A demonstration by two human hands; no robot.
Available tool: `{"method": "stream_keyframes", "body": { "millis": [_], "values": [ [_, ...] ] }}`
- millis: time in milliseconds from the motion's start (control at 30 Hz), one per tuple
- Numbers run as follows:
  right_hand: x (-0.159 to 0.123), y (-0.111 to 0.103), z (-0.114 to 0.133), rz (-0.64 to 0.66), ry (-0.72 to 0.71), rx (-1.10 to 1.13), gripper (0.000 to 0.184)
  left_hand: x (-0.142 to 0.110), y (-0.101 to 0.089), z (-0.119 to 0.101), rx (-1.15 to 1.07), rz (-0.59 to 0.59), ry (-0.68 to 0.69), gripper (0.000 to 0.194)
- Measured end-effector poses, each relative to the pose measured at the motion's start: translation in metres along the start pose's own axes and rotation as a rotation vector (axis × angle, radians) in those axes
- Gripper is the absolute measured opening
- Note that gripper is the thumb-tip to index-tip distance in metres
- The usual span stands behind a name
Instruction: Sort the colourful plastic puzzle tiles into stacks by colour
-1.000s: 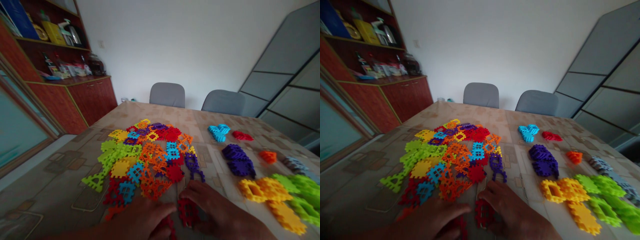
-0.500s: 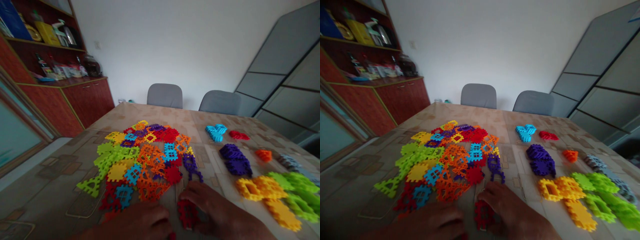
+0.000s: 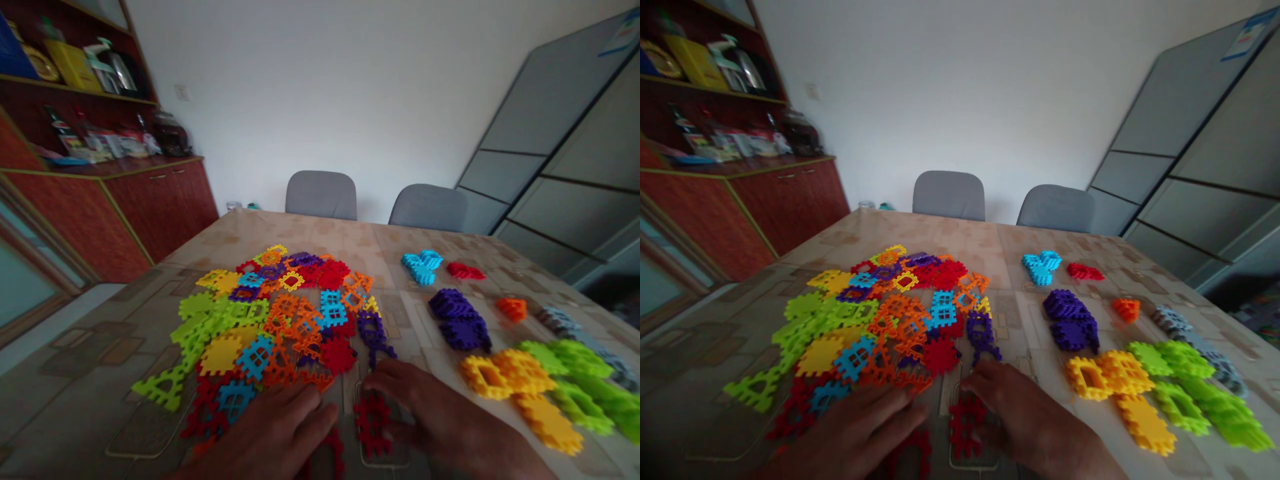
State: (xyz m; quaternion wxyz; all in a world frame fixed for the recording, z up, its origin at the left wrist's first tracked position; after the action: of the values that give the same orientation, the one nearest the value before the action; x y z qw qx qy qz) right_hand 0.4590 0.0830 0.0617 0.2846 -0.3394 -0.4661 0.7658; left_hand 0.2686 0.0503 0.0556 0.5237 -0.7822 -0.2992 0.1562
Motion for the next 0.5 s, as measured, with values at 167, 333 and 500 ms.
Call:
{"method": "stream_keyframes", "body": {
  "millis": [167, 333, 500],
  "values": [
    [0.011, -0.013, -0.005, -0.136, -0.052, -0.029, 0.034, 0.009, -0.032, 0.043, -0.128, -0.164, -0.111, 0.03],
    [0.036, -0.031, 0.001, -0.243, -0.159, -0.023, 0.043, 0.033, -0.068, 0.112, -0.168, -0.307, -0.154, 0.027],
    [0.091, -0.06, -0.009, -0.395, -0.163, -0.072, 0.039, 0.08, -0.096, 0.175, -0.148, -0.341, -0.17, 0.028]
  ]
}}
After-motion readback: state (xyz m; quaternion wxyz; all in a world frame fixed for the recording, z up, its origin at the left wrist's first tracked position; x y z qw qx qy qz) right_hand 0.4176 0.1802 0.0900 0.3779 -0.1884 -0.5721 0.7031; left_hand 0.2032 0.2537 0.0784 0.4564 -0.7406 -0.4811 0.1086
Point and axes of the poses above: each hand's wrist, its own x-axis towards the middle knuckle, its own y-axis out of the palm, z = x × y, the point moved 7 cm from there along x, towards the middle knuckle, and after that the axes turned 12 degrees about -x, right-handed, at the moved point
